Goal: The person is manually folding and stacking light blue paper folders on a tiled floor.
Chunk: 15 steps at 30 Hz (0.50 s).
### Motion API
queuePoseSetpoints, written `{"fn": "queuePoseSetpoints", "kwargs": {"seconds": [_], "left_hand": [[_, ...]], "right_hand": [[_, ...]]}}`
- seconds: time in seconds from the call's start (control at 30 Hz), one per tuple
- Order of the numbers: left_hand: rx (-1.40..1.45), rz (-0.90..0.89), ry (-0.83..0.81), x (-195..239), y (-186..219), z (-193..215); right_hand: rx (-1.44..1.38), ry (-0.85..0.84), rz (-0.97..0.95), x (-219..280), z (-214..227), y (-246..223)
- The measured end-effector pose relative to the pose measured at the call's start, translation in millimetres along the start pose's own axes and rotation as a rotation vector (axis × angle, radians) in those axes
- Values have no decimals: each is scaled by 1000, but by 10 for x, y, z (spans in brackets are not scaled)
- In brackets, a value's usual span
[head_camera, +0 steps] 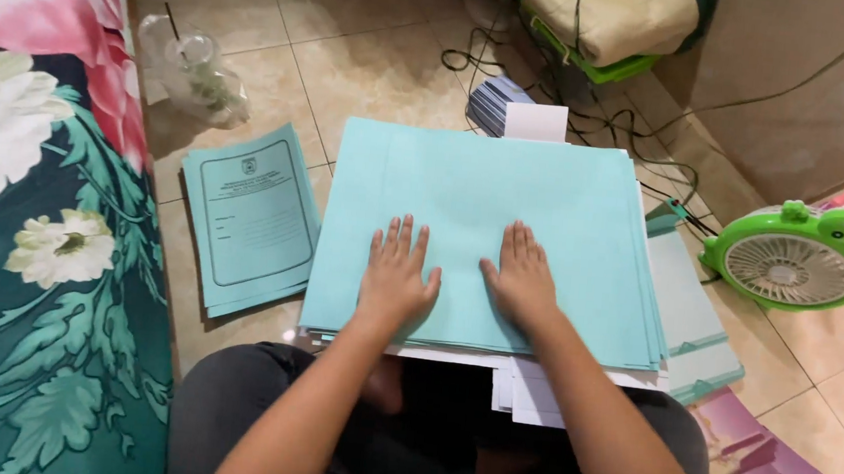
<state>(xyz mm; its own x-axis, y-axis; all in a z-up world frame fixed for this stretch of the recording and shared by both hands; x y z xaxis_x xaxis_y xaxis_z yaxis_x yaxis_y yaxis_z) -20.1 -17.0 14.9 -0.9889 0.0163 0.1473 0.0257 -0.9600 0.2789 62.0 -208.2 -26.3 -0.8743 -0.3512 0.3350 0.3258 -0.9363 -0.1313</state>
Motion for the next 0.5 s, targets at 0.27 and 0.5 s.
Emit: {"fn": "queuePoseSetpoints", "kwargs": {"seconds": [0.27,0.5], "left_hand": [[116,52,-24,-17,-50,34],[153,69,-95,-2,-47,108]], "right_hand": [[17,141,-20,-1053,376,84],[41,133,-64,-648,229,-3]]}}
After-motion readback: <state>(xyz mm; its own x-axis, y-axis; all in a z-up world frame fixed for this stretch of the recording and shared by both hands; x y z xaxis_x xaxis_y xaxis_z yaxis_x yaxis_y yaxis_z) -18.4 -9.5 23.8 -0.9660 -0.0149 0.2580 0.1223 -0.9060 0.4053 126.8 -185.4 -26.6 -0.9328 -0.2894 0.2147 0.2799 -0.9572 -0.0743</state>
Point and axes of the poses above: each hand's wrist, its own x-axis away from the middle knuckle, its own z-axis out of the back of the hand, y = z × x, the point moved 7 cm from there along -x, towards the middle knuckle, and after that the axes turned 9 degrees about -y, right-handed, at the moved point
